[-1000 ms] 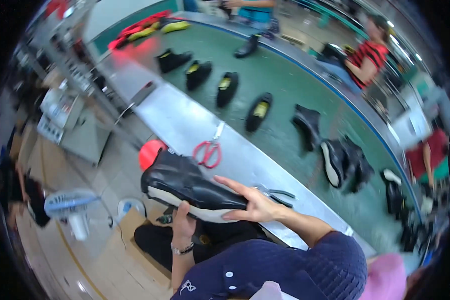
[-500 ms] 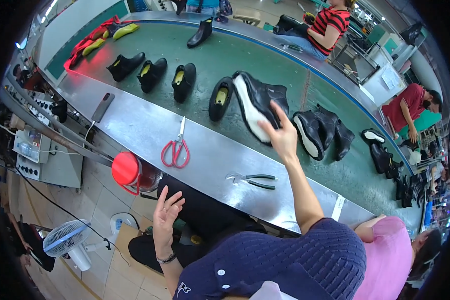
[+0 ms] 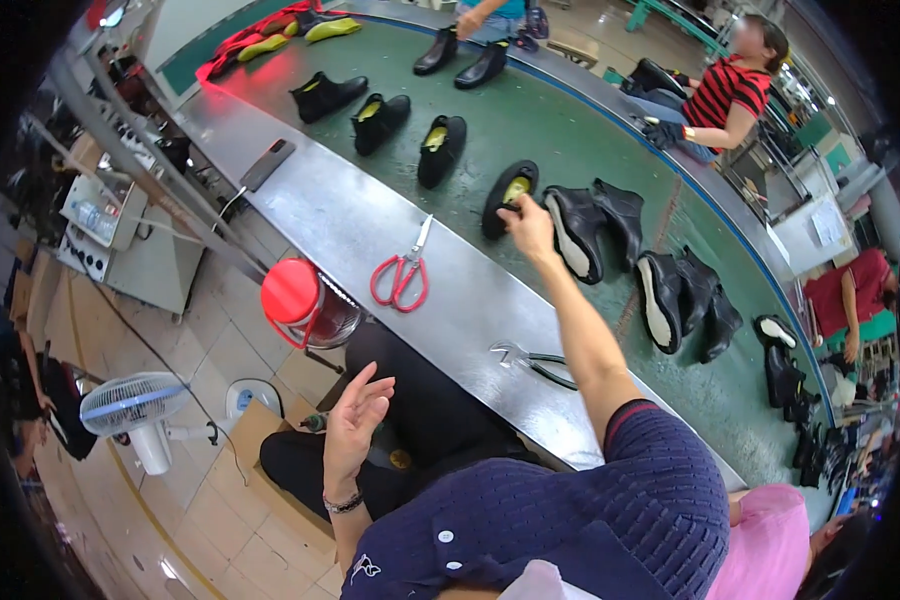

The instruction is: Finalizing shoe assembly by trimming excess material and cleaning the sole.

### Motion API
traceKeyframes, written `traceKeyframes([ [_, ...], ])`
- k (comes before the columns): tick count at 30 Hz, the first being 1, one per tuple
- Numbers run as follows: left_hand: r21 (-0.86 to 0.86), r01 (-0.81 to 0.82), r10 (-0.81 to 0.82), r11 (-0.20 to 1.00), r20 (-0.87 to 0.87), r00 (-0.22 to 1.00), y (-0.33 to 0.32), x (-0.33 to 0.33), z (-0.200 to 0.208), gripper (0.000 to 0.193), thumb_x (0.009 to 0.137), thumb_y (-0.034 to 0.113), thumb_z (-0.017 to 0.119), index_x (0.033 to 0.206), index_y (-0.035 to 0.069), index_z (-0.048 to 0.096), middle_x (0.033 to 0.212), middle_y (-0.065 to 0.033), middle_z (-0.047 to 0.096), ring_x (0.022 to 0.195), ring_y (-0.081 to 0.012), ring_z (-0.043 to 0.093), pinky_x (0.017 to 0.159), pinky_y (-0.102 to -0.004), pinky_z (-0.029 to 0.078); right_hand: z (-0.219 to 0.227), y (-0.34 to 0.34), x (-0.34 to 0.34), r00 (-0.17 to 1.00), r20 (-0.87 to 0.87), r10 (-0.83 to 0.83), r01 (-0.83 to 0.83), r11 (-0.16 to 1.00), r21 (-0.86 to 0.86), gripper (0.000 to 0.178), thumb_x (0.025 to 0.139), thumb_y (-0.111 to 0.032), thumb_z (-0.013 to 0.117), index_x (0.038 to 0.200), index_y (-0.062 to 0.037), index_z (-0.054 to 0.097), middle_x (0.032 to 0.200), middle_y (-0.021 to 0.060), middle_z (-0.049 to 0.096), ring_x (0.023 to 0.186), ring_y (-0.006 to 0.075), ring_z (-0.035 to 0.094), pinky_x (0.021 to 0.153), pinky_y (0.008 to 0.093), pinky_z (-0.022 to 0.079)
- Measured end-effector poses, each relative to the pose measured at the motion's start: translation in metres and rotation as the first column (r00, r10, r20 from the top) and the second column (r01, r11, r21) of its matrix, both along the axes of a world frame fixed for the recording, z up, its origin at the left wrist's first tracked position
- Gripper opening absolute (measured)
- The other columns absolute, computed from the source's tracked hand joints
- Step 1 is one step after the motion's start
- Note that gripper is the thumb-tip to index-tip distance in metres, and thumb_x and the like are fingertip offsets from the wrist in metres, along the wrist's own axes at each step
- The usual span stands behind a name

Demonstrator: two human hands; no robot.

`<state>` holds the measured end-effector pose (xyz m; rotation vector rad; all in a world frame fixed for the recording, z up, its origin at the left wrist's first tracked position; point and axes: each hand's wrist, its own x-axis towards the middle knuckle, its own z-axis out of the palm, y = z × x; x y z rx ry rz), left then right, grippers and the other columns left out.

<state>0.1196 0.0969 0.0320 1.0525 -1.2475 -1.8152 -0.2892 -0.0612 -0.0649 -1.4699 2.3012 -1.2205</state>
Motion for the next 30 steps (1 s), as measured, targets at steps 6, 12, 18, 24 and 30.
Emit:
traceKeyframes([
  [6, -0.121, 0.059, -0.047, 0.991, 0.106, 0.993, -0.008, -0.007, -0.004, 0.071, 0.085, 0.017, 0.071, 0.144, 0.003, 0.035, 0.130, -0.0156, 0.055, 0.118, -0.0224, 0.055, 0.101, -0.0360, 0.042, 0.151, 0.059, 0.034, 0.832, 0.444, 0.334, -0.255, 0.939, -0.229, 0.034, 0.086, -0.019, 0.070, 0.065, -0.0066, 0.048, 0.056, -0.0021, 0.049, 0.047, 0.0066, 0.048, 0.045, 0.0224, 0.039],
  [12, -0.381, 0.374, -0.385, 0.845, 0.052, 0.922, -0.032, -0.065, 0.007, 0.121, 0.067, 0.013, 0.086, 0.153, 0.012, 0.001, 0.152, -0.0165, 0.029, 0.137, -0.0244, 0.034, 0.109, -0.0367, 0.030, 0.205, 0.101, 0.105, 0.480, 0.746, 0.462, -0.504, 0.841, -0.197, 0.031, 0.086, -0.022, 0.071, 0.065, -0.0073, 0.054, 0.050, -0.0046, 0.045, 0.042, 0.0046, 0.043, 0.042, 0.0196, 0.031],
  [18, -0.269, 0.252, -0.302, 0.929, -0.164, 0.939, -0.009, -0.051, -0.023, 0.114, 0.066, 0.007, 0.083, 0.153, 0.009, 0.009, 0.154, -0.0096, 0.024, 0.137, -0.0174, 0.032, 0.113, -0.0322, 0.025, 0.177, 0.111, 0.148, 0.364, 0.801, 0.475, -0.645, 0.749, -0.151, 0.030, 0.083, -0.023, 0.074, 0.065, -0.0073, 0.056, 0.051, -0.0023, 0.051, 0.043, 0.0044, 0.046, 0.043, 0.0195, 0.032],
  [24, -0.187, 0.171, -0.202, 0.967, -0.166, 0.965, 0.002, -0.032, -0.032, 0.113, 0.064, 0.006, 0.083, 0.152, 0.007, 0.012, 0.154, -0.0094, 0.025, 0.138, -0.0176, 0.031, 0.113, -0.0318, 0.025, 0.167, 0.110, 0.173, 0.362, 0.796, 0.485, -0.679, 0.723, -0.131, 0.020, 0.089, -0.023, 0.067, 0.084, -0.0037, 0.066, 0.053, -0.0043, 0.050, 0.046, 0.0035, 0.047, 0.046, 0.0190, 0.035],
  [30, -0.138, -0.086, 0.068, 0.987, -0.127, 0.989, 0.034, 0.013, -0.035, 0.105, 0.068, 0.000, 0.079, 0.151, 0.003, 0.014, 0.153, -0.0106, 0.027, 0.137, -0.0188, 0.034, 0.112, -0.0318, 0.028, 0.131, 0.124, 0.160, 0.713, 0.492, 0.500, -0.597, 0.800, 0.052, 0.038, 0.090, -0.022, 0.065, 0.122, -0.0024, 0.058, 0.060, 0.0012, 0.054, 0.056, 0.0105, 0.055, 0.055, 0.0248, 0.043],
])
